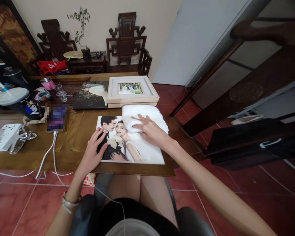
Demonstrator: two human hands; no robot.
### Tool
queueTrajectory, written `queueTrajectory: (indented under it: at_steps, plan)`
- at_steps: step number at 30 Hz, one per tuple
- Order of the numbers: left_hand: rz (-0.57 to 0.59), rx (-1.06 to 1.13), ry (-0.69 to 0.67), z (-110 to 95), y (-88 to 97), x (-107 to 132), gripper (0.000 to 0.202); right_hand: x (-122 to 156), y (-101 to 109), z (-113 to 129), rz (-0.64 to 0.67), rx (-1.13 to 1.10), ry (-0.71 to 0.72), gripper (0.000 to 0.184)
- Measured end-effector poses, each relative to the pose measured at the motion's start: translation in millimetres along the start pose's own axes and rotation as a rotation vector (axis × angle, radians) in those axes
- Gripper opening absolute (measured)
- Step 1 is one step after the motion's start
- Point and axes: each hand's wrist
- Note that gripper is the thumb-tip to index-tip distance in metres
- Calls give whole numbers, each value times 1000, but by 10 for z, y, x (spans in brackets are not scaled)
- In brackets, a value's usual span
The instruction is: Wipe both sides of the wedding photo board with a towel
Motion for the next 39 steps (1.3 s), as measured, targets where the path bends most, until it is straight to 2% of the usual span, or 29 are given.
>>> queueTrajectory:
  at_steps: [4, 8, 11, 14, 17, 22, 25, 27, 30, 33, 36, 39]
  plan:
    - [-7, -18, -10, 8, -11, 7, 44, 433, -53, 453, -44, -18, 100, 53]
    - [-9, -76, -4, 15, -29, 19, 47, 889, -159, 1000, -168, 34, 154, 28]
    - [1, -117, 7, 10, -27, 26, 49, 1037, -233, 1192, -240, 51, 184, 26]
    - [16, -133, 0, 12, -15, 27, 50, 1025, -246, 1130, -257, 37, 212, 26]
    - [22, -125, -16, 25, -5, 25, 50, 894, -186, 888, -186, -13, 172, 30]
    - [18, -111, -27, 41, 3, 22, 49, 443, -59, 309, -51, -23, 50, 59]
    - [16, -112, -31, 38, 3, 18, 50, 156, -29, 10, -22, 7, -30, 62]
    - [9, -112, -23, 32, -1, 14, 50, 60, -25, -76, -21, 27, -53, 62]
    - [-3, -114, -10, 27, -15, 11, 50, 141, -36, 50, -15, 55, -19, 60]
    - [-15, -127, -1, 23, -33, 12, 50, 448, -66, 422, -38, 63, 73, 50]
    - [-21, -136, 9, 13, -44, 18, 50, 796, -129, 830, -127, 72, 145, 31]
    - [-18, -138, 15, 1, -43, 22, 51, 1009, -214, 1088, -207, 79, 190, 26]
Point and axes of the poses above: each hand's wrist, its own x-axis away from the middle knuckle, its own y-axis out of the back of the hand, z = x × y, and after that the axes turned 13 degrees about y, right-handed
